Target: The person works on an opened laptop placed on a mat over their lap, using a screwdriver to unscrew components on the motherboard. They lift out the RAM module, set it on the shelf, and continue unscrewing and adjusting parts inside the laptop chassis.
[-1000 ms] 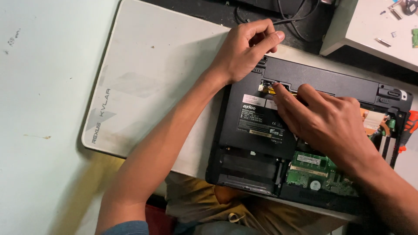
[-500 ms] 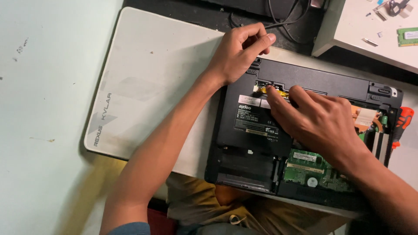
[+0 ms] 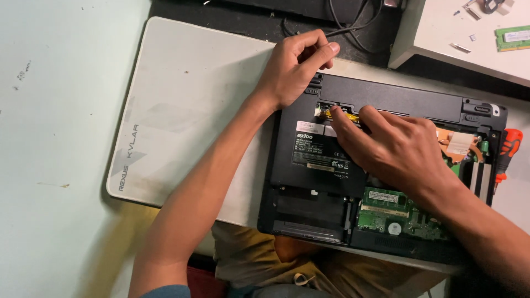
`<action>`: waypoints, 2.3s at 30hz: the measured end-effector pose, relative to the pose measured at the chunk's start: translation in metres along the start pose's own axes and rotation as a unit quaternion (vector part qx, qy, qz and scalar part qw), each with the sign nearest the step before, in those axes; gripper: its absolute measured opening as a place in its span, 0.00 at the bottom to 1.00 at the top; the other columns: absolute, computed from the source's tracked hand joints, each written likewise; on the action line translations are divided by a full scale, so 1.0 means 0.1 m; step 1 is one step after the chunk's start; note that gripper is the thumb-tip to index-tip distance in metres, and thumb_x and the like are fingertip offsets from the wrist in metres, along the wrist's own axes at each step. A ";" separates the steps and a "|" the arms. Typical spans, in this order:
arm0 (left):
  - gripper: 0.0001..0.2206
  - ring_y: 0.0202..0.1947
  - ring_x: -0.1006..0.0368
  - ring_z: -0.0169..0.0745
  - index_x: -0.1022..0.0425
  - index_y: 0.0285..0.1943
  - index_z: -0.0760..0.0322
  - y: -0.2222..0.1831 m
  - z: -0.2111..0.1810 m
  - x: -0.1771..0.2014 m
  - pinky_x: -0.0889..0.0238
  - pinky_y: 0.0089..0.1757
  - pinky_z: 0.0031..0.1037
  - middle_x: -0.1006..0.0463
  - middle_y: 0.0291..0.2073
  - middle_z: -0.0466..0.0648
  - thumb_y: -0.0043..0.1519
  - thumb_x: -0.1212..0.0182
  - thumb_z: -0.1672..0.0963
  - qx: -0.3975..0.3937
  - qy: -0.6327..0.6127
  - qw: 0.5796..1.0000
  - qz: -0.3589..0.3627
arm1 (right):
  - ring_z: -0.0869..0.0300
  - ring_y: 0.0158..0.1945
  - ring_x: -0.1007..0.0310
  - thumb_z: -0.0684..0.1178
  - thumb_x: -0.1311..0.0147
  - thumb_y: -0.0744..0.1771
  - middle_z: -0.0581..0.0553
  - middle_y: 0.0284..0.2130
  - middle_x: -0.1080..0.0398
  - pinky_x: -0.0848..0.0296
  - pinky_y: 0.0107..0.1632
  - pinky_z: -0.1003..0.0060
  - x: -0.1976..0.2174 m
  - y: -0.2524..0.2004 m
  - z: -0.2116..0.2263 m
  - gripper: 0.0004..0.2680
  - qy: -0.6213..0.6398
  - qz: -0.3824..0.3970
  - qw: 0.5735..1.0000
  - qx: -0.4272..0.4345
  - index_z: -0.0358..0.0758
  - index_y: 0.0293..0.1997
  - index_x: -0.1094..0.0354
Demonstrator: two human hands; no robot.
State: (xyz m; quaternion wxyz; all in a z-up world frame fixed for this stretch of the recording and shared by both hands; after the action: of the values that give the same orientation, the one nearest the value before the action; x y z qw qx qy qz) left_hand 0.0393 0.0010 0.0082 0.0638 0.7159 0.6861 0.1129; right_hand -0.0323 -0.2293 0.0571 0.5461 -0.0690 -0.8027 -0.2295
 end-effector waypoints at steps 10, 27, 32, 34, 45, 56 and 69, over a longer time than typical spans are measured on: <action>0.16 0.32 0.33 0.24 0.26 0.33 0.53 -0.01 -0.04 0.00 0.37 0.40 0.23 0.24 0.29 0.35 0.74 0.40 0.47 0.000 0.013 1.000 -0.005 | 0.65 0.24 0.23 0.56 0.38 0.79 0.54 0.38 0.27 0.36 0.18 0.67 0.09 0.05 0.08 0.14 -0.012 0.067 0.997 -0.021 0.52 0.75 0.29; 0.16 0.35 0.31 0.24 0.26 0.34 0.53 -0.01 -0.04 0.00 0.36 0.43 0.24 0.23 0.30 0.35 0.74 0.40 0.48 -0.005 0.022 1.000 -0.007 | 0.65 0.17 0.34 0.57 0.36 0.80 0.56 0.30 0.32 0.38 0.17 0.62 0.06 0.15 -0.04 0.07 0.021 0.013 0.999 -0.044 0.54 0.65 0.17; 0.16 0.33 0.31 0.25 0.26 0.33 0.53 -0.01 -0.02 -0.01 0.36 0.41 0.23 0.23 0.29 0.35 0.74 0.39 0.48 0.005 0.008 1.000 -0.006 | 0.49 0.21 0.30 0.54 0.38 0.80 0.55 0.33 0.23 0.39 0.22 0.54 -0.07 0.17 -0.20 0.05 0.139 0.019 0.986 -0.092 0.57 0.61 0.16; 0.16 0.33 0.31 0.24 0.26 0.33 0.53 -0.01 0.00 0.00 0.36 0.41 0.23 0.24 0.29 0.36 0.74 0.39 0.48 0.000 0.007 1.000 -0.006 | 0.51 0.20 0.30 0.56 0.37 0.80 0.57 0.32 0.24 0.39 0.22 0.55 -0.11 0.15 -0.21 0.05 0.106 0.008 0.991 -0.078 0.59 0.61 0.15; 0.16 0.35 0.30 0.24 0.25 0.34 0.54 0.00 -0.01 0.01 0.35 0.43 0.23 0.21 0.31 0.36 0.74 0.38 0.48 -0.009 0.028 1.000 -0.002 | 0.52 0.18 0.35 0.52 0.40 0.80 0.54 0.29 0.25 0.42 0.22 0.55 -0.15 0.21 -0.29 0.04 0.127 -0.008 0.991 -0.032 0.52 0.55 0.18; 0.15 0.36 0.29 0.27 0.25 0.34 0.55 0.00 -0.01 0.00 0.33 0.42 0.23 0.20 0.32 0.39 0.75 0.37 0.51 0.020 0.014 1.000 -0.012 | 0.56 0.15 0.40 0.57 0.49 0.82 0.56 0.19 0.32 0.39 0.23 0.56 -0.22 0.29 -0.32 0.15 0.139 0.108 0.983 -0.041 0.50 0.40 0.33; 0.15 0.35 0.29 0.27 0.25 0.33 0.56 -0.02 0.00 0.00 0.33 0.42 0.22 0.21 0.31 0.40 0.75 0.36 0.52 0.014 0.001 1.000 -0.027 | 0.40 0.22 0.24 0.60 0.49 0.81 0.44 0.18 0.27 0.26 0.32 0.43 -0.19 0.25 -0.51 0.14 0.180 0.157 0.968 -0.079 0.51 0.42 0.26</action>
State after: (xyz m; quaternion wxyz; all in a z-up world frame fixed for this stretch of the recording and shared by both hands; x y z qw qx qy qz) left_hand 0.0377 0.0015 0.0073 0.0560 0.6977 0.7068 0.1022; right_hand 0.0269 -0.2272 0.0622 0.7034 -0.1951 -0.6498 -0.2120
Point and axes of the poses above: each hand's wrist, its own y-axis towards the middle knuckle, its own x-axis out of the back of the hand, z = x × y, the point moved 4 cm from there along y, towards the middle knuckle
